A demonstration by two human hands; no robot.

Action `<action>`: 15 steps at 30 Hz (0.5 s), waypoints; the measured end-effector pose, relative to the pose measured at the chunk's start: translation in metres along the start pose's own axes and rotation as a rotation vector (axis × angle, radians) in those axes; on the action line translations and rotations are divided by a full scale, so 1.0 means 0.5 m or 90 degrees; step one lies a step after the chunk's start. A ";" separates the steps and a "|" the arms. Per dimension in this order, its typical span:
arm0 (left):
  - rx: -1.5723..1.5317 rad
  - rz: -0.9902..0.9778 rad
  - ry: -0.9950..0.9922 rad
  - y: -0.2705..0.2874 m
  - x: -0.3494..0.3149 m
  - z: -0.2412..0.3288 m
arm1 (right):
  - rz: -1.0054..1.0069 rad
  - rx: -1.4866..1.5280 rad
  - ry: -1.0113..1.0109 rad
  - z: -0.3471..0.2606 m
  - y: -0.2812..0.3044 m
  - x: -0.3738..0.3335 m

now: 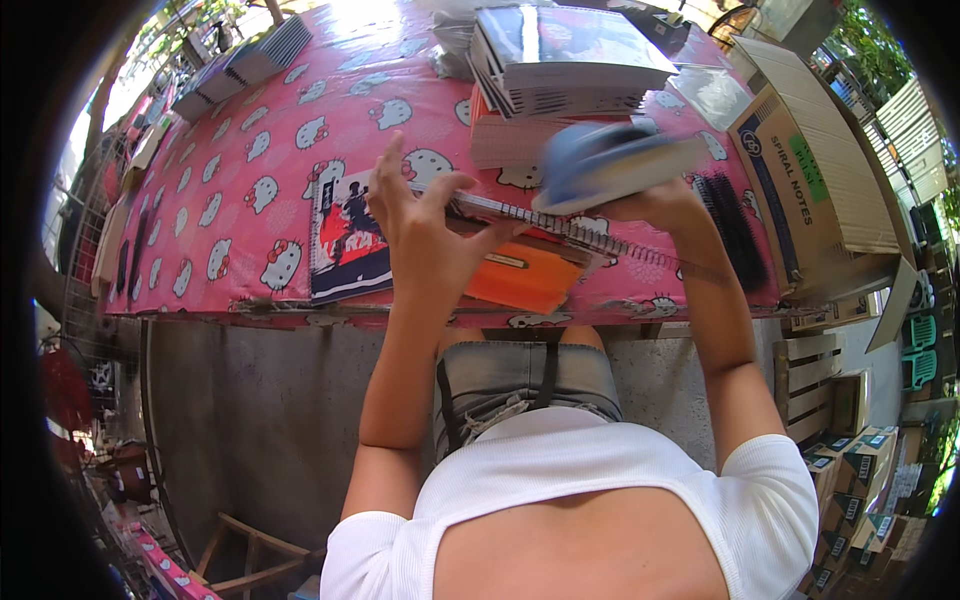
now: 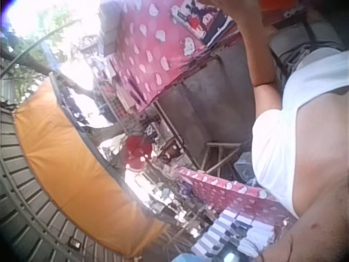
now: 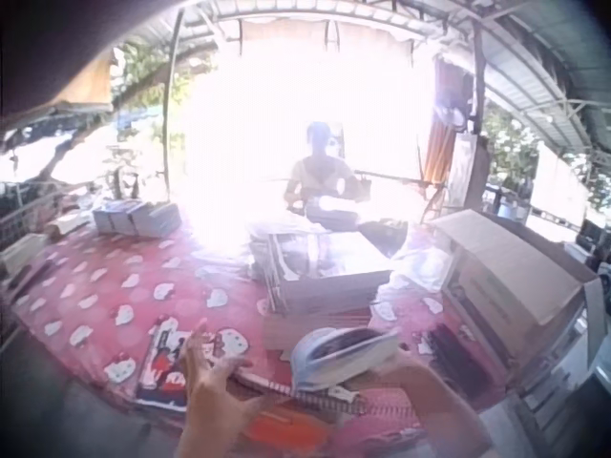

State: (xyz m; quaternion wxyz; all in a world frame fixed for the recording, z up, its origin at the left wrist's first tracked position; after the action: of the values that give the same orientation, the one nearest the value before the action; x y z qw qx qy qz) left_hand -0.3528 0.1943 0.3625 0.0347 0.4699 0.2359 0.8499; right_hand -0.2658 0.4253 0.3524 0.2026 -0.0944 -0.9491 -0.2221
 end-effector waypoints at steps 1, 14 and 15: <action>-0.051 0.023 0.051 0.003 -0.002 -0.019 | 0.002 -0.223 -0.146 -0.005 -0.035 0.018; -0.650 0.071 0.414 -0.032 -0.048 -0.084 | -0.021 -0.001 -0.085 0.000 -0.091 0.079; -0.635 0.048 0.418 -0.037 -0.061 -0.092 | 0.005 -0.037 -0.078 0.011 -0.093 0.080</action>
State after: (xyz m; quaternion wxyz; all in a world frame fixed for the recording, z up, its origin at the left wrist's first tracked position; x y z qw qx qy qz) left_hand -0.3763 0.1850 0.3099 0.1460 0.1176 -0.2104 0.9595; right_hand -0.3160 0.3903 0.3472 0.1425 -0.1170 -0.9525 -0.2425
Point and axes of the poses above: each hand's wrist, its own x-axis towards the middle knuckle, its own y-axis out of the back of the hand, z = x × y, the point moved 5 cm from there along x, towards the middle knuckle, and after that the axes turned 8 degrees about z, right-handed, at the moved point
